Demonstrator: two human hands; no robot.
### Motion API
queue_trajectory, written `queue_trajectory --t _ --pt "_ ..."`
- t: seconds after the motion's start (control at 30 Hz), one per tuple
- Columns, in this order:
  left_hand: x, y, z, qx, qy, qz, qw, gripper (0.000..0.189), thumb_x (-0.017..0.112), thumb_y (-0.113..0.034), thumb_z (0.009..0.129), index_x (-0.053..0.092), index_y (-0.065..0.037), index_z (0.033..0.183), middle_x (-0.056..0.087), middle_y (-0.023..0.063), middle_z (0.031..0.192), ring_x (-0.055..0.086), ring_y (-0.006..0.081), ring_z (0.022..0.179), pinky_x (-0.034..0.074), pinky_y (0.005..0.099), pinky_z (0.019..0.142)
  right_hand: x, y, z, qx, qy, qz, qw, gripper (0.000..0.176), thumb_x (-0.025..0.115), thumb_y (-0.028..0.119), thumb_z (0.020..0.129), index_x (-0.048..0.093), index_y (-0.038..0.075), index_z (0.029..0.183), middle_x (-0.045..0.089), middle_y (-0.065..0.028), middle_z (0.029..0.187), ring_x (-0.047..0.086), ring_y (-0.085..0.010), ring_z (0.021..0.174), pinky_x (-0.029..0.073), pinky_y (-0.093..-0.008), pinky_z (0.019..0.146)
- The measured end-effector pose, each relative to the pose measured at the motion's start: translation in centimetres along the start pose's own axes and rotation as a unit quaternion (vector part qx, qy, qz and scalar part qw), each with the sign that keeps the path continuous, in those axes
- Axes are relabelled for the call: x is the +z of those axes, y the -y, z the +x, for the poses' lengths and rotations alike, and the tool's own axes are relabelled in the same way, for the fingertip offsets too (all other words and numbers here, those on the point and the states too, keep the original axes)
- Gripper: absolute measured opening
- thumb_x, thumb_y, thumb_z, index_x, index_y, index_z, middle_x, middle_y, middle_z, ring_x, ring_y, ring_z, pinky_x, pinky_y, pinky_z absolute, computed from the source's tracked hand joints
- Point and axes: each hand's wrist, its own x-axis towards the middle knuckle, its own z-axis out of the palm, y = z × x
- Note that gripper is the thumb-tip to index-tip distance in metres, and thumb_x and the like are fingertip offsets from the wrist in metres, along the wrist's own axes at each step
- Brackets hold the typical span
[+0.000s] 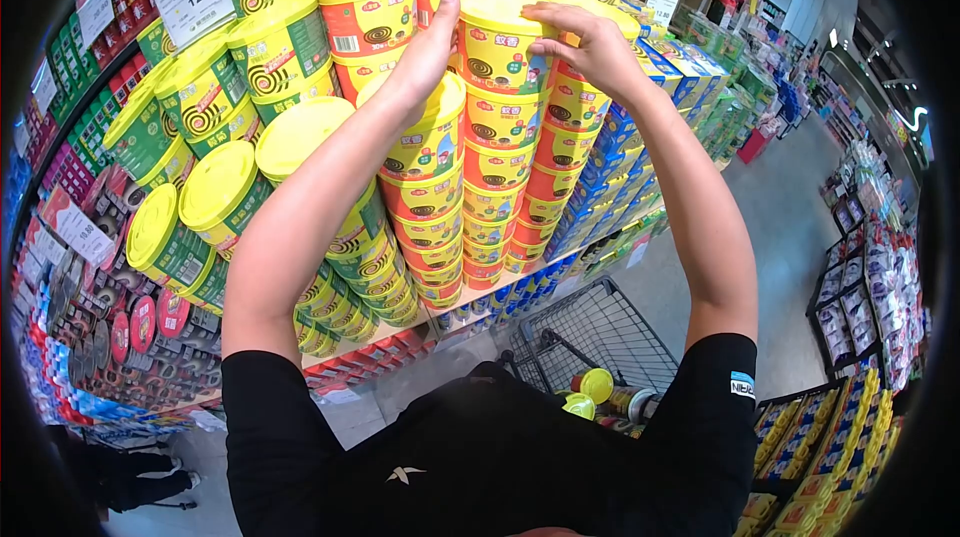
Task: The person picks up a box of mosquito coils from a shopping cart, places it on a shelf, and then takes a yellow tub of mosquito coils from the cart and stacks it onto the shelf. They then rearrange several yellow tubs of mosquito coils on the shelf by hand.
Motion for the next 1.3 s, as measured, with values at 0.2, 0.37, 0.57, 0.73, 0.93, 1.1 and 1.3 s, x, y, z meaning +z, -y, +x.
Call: queue_trajectory --t 0.2,0.37,0.57,0.73,0.93,1.1,1.3 --pt "0.1 -0.1 0.0 -0.003 -0.005 0.01 1.0 0.114 0.023 -0.087 0.09 0.019 0.004 0.159 0.021 0.0235 0.165 0.024 0.0363 0.152 0.014 0.0532 0.122 0.1 0.0 -0.2 0.016 -0.001 0.026 1.0 0.042 0.076 0.023 0.088 0.069 0.011 0.128 0.07 -0.0103 0.126 0.064 -0.0246 0.12 0.05 -0.0365 0.102" --pt "0.1 0.0 0.3 0.017 0.002 0.024 1.0 0.113 0.023 -0.087 0.09 0.023 0.002 0.159 0.025 0.0249 0.163 0.027 0.0359 0.151 0.015 0.0529 0.122 0.8 -0.3 -0.5 0.015 -0.023 0.03 0.999 0.042 0.076 0.024 0.089 0.068 0.011 0.128 0.07 -0.0103 0.126 0.064 -0.0253 0.121 0.05 -0.0371 0.102" --pt "0.5 0.3 0.2 0.012 -0.003 0.044 0.999 0.108 0.026 -0.085 0.092 0.025 0.001 0.158 0.029 0.0253 0.161 0.03 0.0351 0.15 0.017 0.0527 0.122 1.2 0.4 -1.0 0.004 -0.044 -0.003 0.999 0.042 0.075 0.025 0.09 0.068 0.01 0.128 0.069 -0.0122 0.126 0.063 -0.0282 0.121 0.05 -0.0383 0.102" --pt "0.6 1.0 0.5 0.037 -0.021 0.063 0.997 0.105 0.028 -0.083 0.093 0.028 0.001 0.157 0.035 0.0252 0.158 0.035 0.0347 0.147 0.021 0.0506 0.121 1.5 0.9 -1.2 -0.003 -0.06 -0.048 0.997 0.043 0.074 0.028 0.09 0.066 0.012 0.13 0.069 -0.0123 0.126 0.061 -0.029 0.124 0.048 -0.0388 0.103" --pt "0.3 1.7 0.7 0.036 -0.044 0.062 0.996 0.099 0.036 -0.077 0.096 0.028 -0.001 0.158 0.039 0.0248 0.156 0.038 0.0326 0.146 0.023 0.0474 0.12 2.9 1.4 -3.2 -0.032 -0.143 -0.038 0.989 0.055 0.073 0.014 0.088 0.053 0.009 0.139 0.052 -0.0221 0.137 0.048 -0.0425 0.13 0.041 -0.0483 0.109" --pt "-0.3 1.1 -1.5 0.033 -0.055 0.186 0.981 0.088 0.049 -0.065 0.098 0.034 0.002 0.154 0.041 0.0226 0.156 0.037 0.0295 0.147 0.028 0.0407 0.12 4.3 4.2 -6.5 -0.038 -0.254 -0.07 0.964 0.047 0.074 0.021 0.089 0.059 0.009 0.132 0.054 -0.019 0.135 0.051 -0.0394 0.126 0.043 -0.0463 0.106" --pt "-3.7 1.0 -6.5 0.124 0.018 0.545 0.829 0.081 0.071 -0.043 0.092 0.038 -0.001 0.153 0.039 0.0284 0.155 0.034 0.0374 0.148 0.029 0.0426 0.12 5.7 9.2 -15.5 0.103 -0.157 0.08 0.979 0.041 0.072 0.02 0.091 0.062 0.006 0.128 0.055 -0.0197 0.131 0.053 -0.0373 0.126 0.044 -0.0435 0.104"
